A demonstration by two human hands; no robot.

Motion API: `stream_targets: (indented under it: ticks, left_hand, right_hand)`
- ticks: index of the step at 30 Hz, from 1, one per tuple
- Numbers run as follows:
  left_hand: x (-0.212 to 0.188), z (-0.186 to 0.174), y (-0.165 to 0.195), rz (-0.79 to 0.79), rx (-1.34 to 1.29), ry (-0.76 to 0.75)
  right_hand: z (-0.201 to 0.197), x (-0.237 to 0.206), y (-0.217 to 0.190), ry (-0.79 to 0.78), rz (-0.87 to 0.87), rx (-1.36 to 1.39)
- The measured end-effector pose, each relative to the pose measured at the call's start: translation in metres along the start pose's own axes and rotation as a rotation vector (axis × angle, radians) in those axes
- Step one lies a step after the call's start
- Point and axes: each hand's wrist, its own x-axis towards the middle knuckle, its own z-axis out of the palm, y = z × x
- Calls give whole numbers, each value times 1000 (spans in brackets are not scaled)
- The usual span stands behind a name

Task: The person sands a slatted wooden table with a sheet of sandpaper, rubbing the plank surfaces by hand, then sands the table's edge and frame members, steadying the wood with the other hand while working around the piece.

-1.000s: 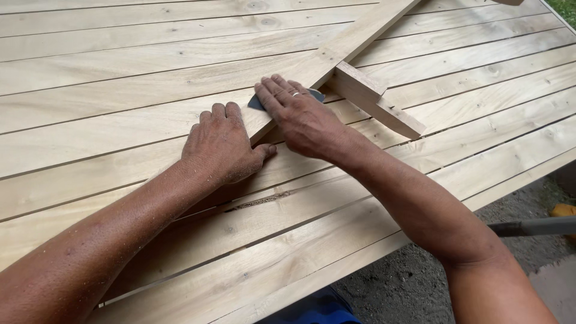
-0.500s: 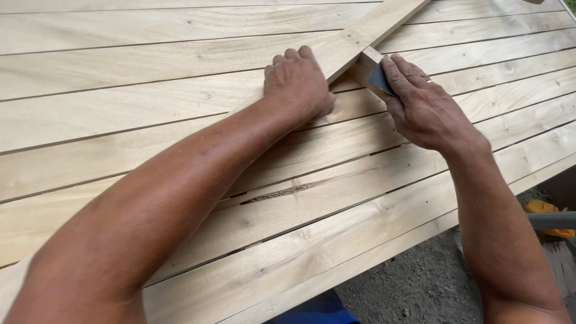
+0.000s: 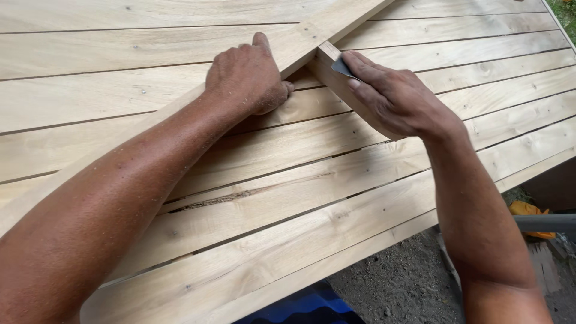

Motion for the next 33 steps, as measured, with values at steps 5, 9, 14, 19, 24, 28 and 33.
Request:
stream_targets:
  ticks: [5,9,14,19,24,28,33]
  left_hand:
    - [-1,0,4,-13,84,-10]
    - [-4,-3,8,-38,111,42]
    - [-9,-8,17,-102,88,-53]
    - [-9,-9,15,-96,135,-14]
    - [-2,2,8,-90,133,34]
    - [1,8,5,-92,127,35]
    - [0,3,5,-102,147,48]
  right_hand:
    - [-2,-1,22,-29,31,150]
    - [0,-12,44,-29,-84,198]
    - [8,1,46,10,-77,219]
    - [-6,-57,64,-153,189,576]
    - [27,-99,76,79,-106,463]
    - [29,-103,67,107,-86,369]
    - [7,-113,50,80,1,394]
